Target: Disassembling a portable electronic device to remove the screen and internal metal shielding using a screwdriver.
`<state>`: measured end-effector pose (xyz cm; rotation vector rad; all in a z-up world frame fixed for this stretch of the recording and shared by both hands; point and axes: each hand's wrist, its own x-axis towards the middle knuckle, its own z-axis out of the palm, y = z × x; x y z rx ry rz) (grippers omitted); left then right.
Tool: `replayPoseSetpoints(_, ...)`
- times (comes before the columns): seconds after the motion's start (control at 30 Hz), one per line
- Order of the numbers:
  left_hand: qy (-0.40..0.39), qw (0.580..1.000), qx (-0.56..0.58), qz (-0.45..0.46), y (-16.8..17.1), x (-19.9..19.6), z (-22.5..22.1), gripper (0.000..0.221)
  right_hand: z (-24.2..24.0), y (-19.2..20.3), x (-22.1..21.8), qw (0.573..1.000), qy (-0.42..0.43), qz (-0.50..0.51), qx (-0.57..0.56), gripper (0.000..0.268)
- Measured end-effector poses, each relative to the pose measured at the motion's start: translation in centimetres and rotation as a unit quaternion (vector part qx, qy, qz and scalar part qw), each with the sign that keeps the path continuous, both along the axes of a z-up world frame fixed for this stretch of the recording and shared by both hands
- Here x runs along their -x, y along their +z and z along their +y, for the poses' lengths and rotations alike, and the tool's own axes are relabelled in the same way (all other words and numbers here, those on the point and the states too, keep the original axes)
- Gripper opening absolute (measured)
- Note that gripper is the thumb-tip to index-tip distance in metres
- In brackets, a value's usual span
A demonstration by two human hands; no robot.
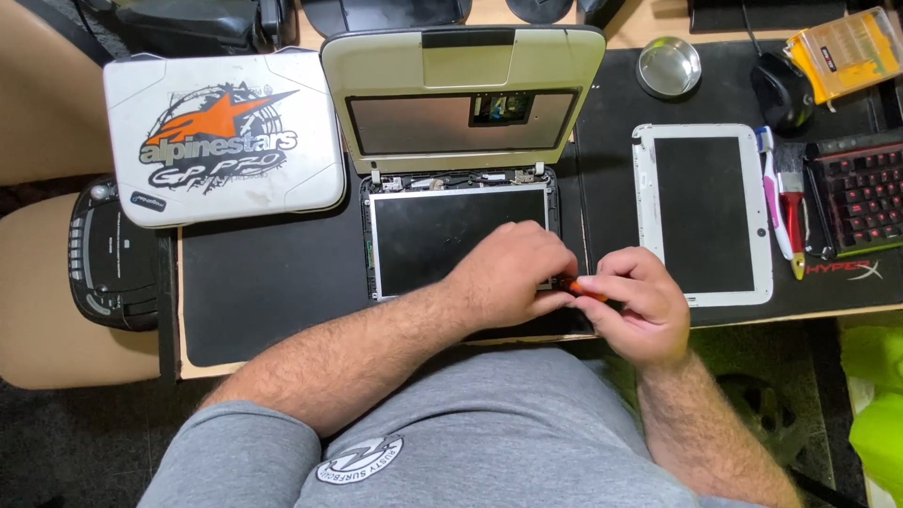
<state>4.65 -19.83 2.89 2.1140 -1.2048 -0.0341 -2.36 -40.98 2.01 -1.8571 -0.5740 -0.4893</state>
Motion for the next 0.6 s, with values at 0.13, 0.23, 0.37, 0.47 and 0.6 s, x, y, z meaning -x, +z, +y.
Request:
replayPoseSetpoints(0.13,-0.01,0.999,0.033,-0.005,0.3,-1.9,2.5,0.032,0.4,1.8,-0.2,1.0,0.002,-0.004,0.021,0.022)
replayPoseSetpoints(0.23,0.004,1.0,0.008,-0.017,0.1,-3.1,4.7,0.027,0.6,2.1,-0.3,1.0,0.012,0.0,0.017,0.017)
replayPoseSetpoints(0.37,0.037,0.999,-0.026,0.018,-1.1,-3.5,6.6,0.016,1.0,1.2,-0.3,0.999,0.007,-0.016,0.049,0.026)
replayPoseSetpoints(0.47,0.045,0.998,0.007,0.032,-1.7,-3.5,7.1,0.013,1.4,1.0,-0.6,0.998,-0.01,-0.015,0.067,0.026)
replayPoseSetpoints(0.6,0.044,0.998,0.028,0.032,-1.6,-3.7,7.2,0.011,1.6,1.9,-1.0,0.996,0.005,-0.015,0.085,0.031)
